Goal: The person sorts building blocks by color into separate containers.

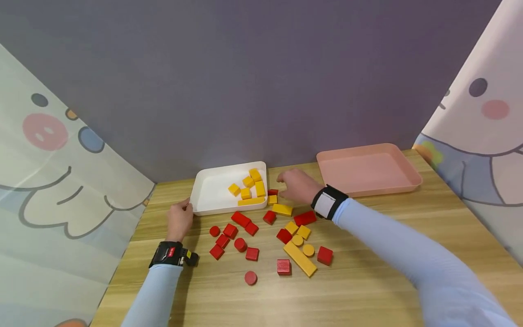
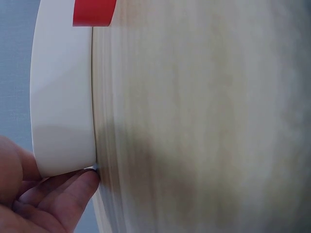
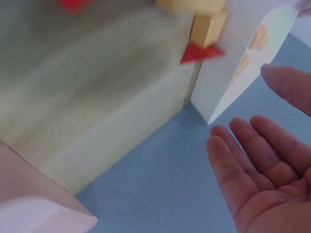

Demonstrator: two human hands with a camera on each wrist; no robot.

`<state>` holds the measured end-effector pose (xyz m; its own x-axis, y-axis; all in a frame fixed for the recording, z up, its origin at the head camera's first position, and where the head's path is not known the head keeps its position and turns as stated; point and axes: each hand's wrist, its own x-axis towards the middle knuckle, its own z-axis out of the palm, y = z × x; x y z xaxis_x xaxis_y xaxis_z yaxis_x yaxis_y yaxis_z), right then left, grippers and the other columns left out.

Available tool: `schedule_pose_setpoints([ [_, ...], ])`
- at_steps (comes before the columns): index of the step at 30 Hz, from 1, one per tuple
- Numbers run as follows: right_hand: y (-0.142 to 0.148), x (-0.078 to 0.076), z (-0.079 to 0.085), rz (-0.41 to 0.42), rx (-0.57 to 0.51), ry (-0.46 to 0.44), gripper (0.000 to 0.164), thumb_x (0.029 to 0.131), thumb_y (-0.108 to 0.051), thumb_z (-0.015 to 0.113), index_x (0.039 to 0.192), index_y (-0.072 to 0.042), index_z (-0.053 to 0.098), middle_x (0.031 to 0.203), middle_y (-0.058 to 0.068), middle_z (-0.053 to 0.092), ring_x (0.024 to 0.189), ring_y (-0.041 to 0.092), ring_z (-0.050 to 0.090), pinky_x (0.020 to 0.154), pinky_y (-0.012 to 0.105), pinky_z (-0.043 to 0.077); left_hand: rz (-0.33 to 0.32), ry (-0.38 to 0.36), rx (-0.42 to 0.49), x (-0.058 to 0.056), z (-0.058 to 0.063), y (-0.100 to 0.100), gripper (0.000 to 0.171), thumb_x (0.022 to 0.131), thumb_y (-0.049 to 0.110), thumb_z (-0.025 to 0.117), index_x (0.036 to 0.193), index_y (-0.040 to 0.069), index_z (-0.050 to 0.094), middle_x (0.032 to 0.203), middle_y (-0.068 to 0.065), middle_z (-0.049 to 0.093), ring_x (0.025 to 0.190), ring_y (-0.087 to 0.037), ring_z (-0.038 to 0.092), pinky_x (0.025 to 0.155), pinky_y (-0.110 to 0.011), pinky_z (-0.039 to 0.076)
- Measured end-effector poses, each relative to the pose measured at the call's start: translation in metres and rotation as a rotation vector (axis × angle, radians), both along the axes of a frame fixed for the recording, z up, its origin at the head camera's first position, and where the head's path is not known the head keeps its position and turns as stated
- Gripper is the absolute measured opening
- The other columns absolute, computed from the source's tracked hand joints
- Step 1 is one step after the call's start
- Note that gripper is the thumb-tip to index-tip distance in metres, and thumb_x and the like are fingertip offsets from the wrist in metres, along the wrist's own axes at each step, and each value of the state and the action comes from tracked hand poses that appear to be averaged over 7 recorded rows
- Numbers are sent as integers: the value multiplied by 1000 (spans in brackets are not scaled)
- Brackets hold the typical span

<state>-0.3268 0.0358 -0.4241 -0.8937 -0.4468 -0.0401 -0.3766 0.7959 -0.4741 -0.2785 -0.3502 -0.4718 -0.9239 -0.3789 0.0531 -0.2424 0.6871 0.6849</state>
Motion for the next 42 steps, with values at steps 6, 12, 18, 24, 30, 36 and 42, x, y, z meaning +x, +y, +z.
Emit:
schedule_pose_setpoints([
  [6,2,19,-19,21,23,-137,57,90,-31,82,139,-6,66,135,13,71,108,26,67,101,47,58,9,0,5,2,0,-1,42,105,11,49,143,-3,58,145,-27,59,60,-16,50,50,-25,43],
  [12,1,23,-30,58,51,-129,60,87,-32,86,137,-5,67,134,14,72,112,27,67,104,48,57,12,17,8,2,-5,-3,40,104,10,51,140,-3,61,141,-26,63,57,-15,50,48,-24,42],
  [18,-4,22,-34,82,40,-131,60,86,-33,86,135,-5,68,131,12,73,102,22,67,99,44,59,9,16,6,2,-6,-3,40,104,10,51,140,-3,61,140,-26,64,57,-16,50,48,-24,41],
  [24,-8,24,-37,62,39,-151,58,85,-33,87,133,-4,69,115,7,73,89,20,60,82,32,54,-1,22,-4,1,-4,-2,41,104,12,50,141,-3,61,140,-25,64,58,-16,51,49,-25,42],
  [30,-9,22,-44,46,69,-94,67,83,-39,87,134,-1,67,127,16,70,99,24,60,97,43,57,-8,52,-24,1,-4,-1,40,103,10,50,138,-6,62,137,-28,65,58,-17,50,49,-24,41],
  [36,-12,22,-46,19,84,-74,66,84,-40,87,135,-2,67,132,19,66,109,29,61,102,47,56,1,31,-15,0,-4,0,41,104,12,50,140,-4,61,139,-26,65,55,-15,47,48,-24,40],
  [42,-14,21,-46,23,85,-57,47,88,-27,85,127,-5,73,121,14,69,102,26,61,100,44,56,-7,30,-14,-1,-2,0,41,105,12,49,141,-4,60,141,-27,63,53,-14,44,47,-24,40],
])
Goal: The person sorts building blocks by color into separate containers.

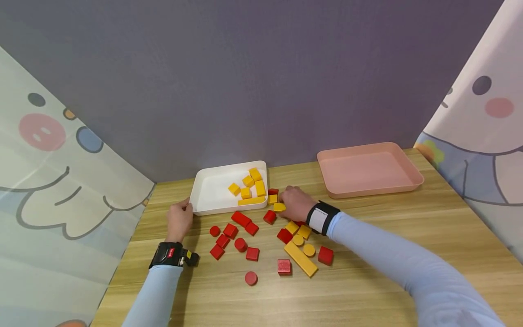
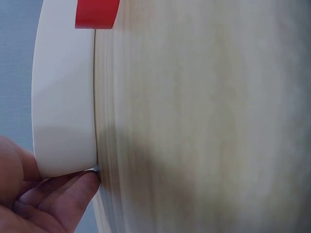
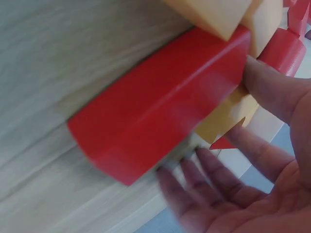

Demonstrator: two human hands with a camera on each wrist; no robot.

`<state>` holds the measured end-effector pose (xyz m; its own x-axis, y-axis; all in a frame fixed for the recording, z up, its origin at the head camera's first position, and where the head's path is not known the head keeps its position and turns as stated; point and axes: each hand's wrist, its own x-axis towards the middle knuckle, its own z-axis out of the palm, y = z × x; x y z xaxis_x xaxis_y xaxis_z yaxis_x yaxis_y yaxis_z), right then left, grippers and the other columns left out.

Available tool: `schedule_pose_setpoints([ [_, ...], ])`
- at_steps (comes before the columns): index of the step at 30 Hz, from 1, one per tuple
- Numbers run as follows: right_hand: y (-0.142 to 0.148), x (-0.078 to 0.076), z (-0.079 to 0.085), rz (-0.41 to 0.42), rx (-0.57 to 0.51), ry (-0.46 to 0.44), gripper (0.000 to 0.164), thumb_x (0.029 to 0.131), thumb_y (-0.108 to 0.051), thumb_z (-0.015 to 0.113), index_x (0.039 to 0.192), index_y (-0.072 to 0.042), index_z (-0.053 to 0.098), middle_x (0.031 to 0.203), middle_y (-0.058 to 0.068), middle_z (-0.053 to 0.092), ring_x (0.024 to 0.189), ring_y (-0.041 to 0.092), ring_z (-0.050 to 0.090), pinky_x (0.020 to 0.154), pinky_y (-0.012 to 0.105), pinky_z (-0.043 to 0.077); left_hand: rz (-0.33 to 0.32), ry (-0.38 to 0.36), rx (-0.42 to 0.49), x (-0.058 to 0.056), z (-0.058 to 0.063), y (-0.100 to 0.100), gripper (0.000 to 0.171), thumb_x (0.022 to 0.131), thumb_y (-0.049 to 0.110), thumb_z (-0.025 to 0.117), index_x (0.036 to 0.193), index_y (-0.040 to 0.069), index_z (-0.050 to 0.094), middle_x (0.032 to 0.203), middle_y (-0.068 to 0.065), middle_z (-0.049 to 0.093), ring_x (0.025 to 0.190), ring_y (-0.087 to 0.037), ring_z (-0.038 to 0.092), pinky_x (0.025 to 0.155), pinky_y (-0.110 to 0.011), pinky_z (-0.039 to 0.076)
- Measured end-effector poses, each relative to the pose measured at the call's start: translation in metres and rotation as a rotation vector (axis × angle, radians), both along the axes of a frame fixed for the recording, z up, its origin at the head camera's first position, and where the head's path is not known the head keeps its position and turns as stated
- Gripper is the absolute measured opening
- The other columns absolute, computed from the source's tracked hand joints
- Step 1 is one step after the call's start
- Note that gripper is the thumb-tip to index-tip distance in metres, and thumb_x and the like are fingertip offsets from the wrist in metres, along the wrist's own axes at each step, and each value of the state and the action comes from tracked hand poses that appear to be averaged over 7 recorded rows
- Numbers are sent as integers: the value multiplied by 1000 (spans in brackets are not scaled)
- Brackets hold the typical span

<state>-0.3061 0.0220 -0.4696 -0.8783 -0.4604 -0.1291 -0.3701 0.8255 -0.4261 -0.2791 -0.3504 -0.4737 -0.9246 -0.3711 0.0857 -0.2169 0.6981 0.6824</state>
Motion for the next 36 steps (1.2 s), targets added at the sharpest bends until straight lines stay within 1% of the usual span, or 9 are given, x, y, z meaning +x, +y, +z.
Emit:
schedule_pose_setpoints([
  [3,-1,-3,0,19,-2,7,42,89,-21,84,126,-5,73,118,12,71,99,23,62,100,43,57,-5,2,2,0,1,0,42,105,13,49,141,-4,60,142,-26,62,54,-14,43,47,-24,39],
  [7,0,-5,-2,34,3,-2,43,90,-16,83,130,-5,72,122,13,72,102,23,63,103,44,56,-1,-9,6,0,0,-2,42,106,14,48,142,-3,60,144,-25,62,55,-15,45,48,-24,40],
  [13,5,-7,4,-7,-2,-41,43,91,-14,81,131,-2,70,127,16,72,104,26,62,104,47,55,10,-13,0,-3,-1,-3,41,105,14,50,142,-1,61,144,-24,62,57,-16,49,49,-25,42],
  [18,7,-13,21,-55,-37,32,36,90,-14,81,122,1,73,118,18,74,94,27,62,95,45,57,-1,-14,11,-3,0,-2,41,105,13,49,142,-2,60,144,-26,61,60,-20,55,49,-26,44],
  [22,-4,-23,36,-63,-76,82,32,90,-13,80,118,1,75,112,16,75,91,27,64,89,42,59,-15,-9,39,3,1,-3,42,105,11,48,143,-4,58,146,-27,59,79,-27,63,52,-25,45],
  [26,-28,-36,52,-68,-100,105,30,92,-13,79,120,-1,75,110,13,76,90,26,65,88,40,59,-19,-2,39,7,1,-6,42,106,10,47,143,-6,58,148,-27,58,93,-32,65,55,-24,44],
  [28,-42,-43,59,-74,-104,116,33,92,-13,79,124,-2,74,116,13,75,94,26,65,92,40,60,-12,1,25,7,0,-7,42,106,10,47,142,-6,58,146,-27,59,92,-31,65,55,-24,43],
  [31,-65,-53,67,-76,-112,116,37,93,-14,78,128,-3,72,124,13,74,101,25,66,98,40,59,-4,4,14,7,-3,-7,41,105,11,48,141,-6,60,144,-27,60,77,-26,62,52,-25,43],
  [36,-95,-72,69,-73,-98,112,39,94,-16,77,131,-5,71,130,11,73,111,24,68,104,39,57,-9,21,2,1,-7,-3,40,105,11,49,139,-5,62,140,-27,63,54,-16,47,47,-25,40],
])
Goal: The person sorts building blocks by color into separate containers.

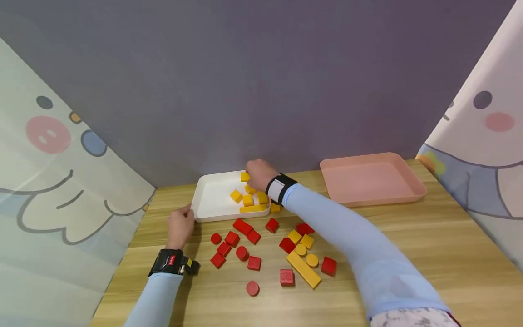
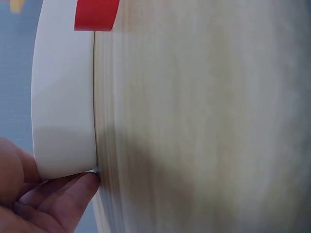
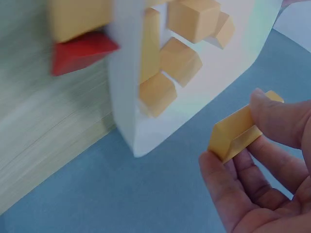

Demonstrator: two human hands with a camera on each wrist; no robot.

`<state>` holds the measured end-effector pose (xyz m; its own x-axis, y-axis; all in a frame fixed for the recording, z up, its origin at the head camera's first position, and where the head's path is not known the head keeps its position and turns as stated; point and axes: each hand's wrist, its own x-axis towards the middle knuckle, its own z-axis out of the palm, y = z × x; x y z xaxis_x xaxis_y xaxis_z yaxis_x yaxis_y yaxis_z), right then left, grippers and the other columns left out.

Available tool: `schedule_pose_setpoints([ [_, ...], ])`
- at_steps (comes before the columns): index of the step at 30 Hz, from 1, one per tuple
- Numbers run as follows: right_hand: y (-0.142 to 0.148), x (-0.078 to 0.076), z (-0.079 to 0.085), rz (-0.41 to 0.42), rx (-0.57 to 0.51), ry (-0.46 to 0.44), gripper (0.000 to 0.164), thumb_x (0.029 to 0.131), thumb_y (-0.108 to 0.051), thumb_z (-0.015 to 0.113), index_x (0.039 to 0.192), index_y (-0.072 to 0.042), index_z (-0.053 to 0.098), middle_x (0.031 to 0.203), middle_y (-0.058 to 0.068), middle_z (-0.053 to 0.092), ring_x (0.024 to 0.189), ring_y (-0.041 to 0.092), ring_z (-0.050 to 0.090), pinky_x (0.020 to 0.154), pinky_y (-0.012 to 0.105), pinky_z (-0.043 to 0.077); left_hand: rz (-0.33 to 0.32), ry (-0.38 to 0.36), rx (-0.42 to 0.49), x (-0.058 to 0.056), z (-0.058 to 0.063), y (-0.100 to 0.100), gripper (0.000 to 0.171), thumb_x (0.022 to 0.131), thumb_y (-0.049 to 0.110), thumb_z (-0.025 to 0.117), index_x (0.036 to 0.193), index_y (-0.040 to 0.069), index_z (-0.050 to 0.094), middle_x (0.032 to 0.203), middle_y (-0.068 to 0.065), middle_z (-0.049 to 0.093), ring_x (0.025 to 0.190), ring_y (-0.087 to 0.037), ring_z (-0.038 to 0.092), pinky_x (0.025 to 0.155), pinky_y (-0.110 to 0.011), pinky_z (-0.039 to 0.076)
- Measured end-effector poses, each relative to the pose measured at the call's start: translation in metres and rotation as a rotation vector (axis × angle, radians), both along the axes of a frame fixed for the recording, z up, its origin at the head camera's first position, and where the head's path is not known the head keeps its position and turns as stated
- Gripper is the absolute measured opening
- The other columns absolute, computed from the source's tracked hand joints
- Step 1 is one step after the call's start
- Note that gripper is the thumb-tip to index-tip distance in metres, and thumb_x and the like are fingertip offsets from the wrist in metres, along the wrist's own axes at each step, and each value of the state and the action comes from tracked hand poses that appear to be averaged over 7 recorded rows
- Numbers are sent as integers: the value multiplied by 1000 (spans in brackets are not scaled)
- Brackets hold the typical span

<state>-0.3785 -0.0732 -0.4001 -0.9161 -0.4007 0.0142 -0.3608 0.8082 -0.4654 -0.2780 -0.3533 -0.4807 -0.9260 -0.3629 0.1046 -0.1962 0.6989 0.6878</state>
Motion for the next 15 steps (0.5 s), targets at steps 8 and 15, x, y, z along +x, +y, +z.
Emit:
schedule_pose_setpoints([
  [8,-33,-36,-27,16,18,-17,35,94,-13,76,128,-4,72,127,11,74,110,25,67,103,40,57,22,-7,-7,0,-2,3,38,101,8,52,135,-5,65,136,-27,66,52,-14,41,46,-25,37],
  [15,-44,-49,-41,33,52,0,22,93,-13,77,113,-4,77,100,7,73,86,21,59,82,33,53,26,-53,32,-4,9,-1,39,100,8,51,133,-5,67,135,-27,67,55,-15,47,48,-26,39],
])
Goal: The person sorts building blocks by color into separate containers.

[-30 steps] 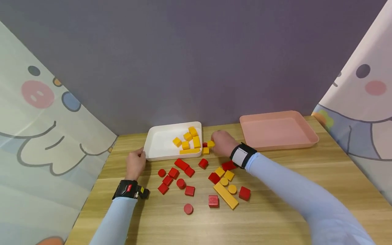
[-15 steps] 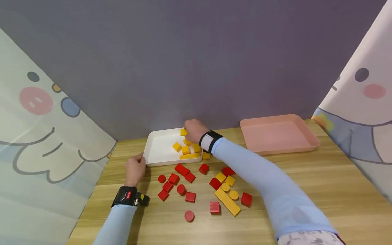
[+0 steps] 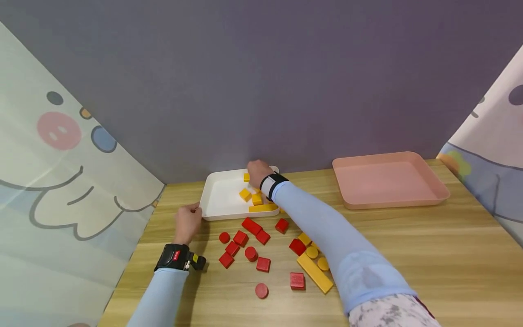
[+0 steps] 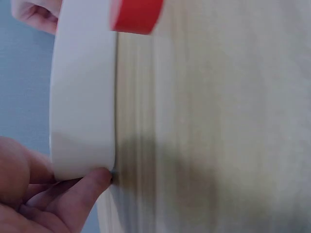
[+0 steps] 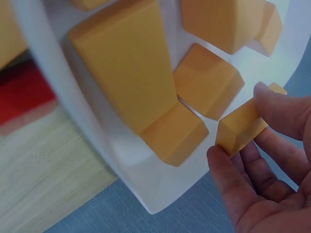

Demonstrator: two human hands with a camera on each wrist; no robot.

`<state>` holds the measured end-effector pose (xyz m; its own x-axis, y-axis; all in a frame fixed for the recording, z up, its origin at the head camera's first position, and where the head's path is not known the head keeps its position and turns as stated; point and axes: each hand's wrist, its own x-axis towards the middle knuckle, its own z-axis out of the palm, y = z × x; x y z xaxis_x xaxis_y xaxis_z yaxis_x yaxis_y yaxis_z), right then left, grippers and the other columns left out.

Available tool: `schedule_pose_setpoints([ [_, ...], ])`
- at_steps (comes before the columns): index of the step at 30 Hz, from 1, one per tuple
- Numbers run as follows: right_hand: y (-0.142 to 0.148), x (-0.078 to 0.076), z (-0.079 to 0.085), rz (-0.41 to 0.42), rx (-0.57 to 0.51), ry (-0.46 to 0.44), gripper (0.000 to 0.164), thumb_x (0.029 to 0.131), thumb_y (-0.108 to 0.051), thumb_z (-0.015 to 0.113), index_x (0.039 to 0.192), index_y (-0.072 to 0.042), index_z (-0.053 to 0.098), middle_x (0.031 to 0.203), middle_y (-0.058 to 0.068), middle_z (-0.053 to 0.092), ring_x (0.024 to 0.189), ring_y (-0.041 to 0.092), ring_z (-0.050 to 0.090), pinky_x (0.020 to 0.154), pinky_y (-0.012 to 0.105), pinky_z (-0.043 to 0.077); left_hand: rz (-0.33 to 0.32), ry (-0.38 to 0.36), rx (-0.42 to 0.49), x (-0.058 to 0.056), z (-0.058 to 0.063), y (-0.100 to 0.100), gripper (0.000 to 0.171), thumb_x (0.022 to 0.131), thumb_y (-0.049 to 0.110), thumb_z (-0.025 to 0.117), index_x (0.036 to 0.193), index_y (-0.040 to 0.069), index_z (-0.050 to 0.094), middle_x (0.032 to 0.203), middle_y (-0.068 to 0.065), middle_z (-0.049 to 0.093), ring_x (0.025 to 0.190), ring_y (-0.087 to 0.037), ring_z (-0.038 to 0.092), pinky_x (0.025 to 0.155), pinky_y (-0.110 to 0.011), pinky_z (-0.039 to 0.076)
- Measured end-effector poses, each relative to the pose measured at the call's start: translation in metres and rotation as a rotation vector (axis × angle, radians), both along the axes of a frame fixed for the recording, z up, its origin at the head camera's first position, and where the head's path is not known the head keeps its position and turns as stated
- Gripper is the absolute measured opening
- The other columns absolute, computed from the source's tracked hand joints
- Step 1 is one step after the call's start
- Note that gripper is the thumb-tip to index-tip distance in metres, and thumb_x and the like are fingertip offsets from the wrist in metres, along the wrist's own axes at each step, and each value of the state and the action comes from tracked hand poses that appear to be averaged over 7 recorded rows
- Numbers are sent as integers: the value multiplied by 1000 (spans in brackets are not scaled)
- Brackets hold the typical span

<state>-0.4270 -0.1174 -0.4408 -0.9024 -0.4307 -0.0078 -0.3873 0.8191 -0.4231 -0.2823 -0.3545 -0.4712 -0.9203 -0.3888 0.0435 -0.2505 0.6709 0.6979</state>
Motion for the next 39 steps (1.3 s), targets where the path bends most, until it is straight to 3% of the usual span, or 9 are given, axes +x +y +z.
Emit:
schedule_pose_setpoints([
  [7,-4,-5,-3,24,-21,7,14,94,-11,76,107,-5,79,90,5,69,80,20,57,76,31,51,12,7,12,0,4,1,38,98,7,52,129,-5,69,131,-26,70,58,-18,51,49,-27,40],
  [12,-7,-10,-7,28,-13,26,19,93,-10,76,111,-5,79,98,6,74,83,20,59,82,33,55,12,8,18,0,1,3,37,98,7,53,130,-4,69,132,-26,69,66,-20,56,52,-26,42],
  [18,-11,-14,-10,28,-50,14,26,94,-9,75,120,-5,77,106,7,75,89,22,61,89,35,56,13,5,16,0,1,3,38,99,8,52,132,-4,68,134,-25,69,59,-18,51,51,-26,41],
  [27,-15,-13,-14,0,-90,-8,34,96,-12,75,129,-6,73,117,8,74,97,22,61,98,37,55,6,22,15,0,0,4,37,99,6,53,131,-6,68,134,-27,67,61,-18,53,51,-26,42],
  [33,-16,-12,-19,10,-99,-35,32,96,-13,75,127,-5,73,114,8,72,97,24,61,96,37,55,11,-1,43,-1,1,6,38,99,5,53,133,-5,66,139,-26,65,67,-21,58,53,-26,43],
  [39,-17,-16,-25,-3,-103,-73,39,97,-12,72,135,-5,68,130,10,70,107,24,62,105,39,55,12,2,40,-1,1,5,38,99,5,53,133,-5,66,140,-26,64,79,-26,64,55,-25,45],
])
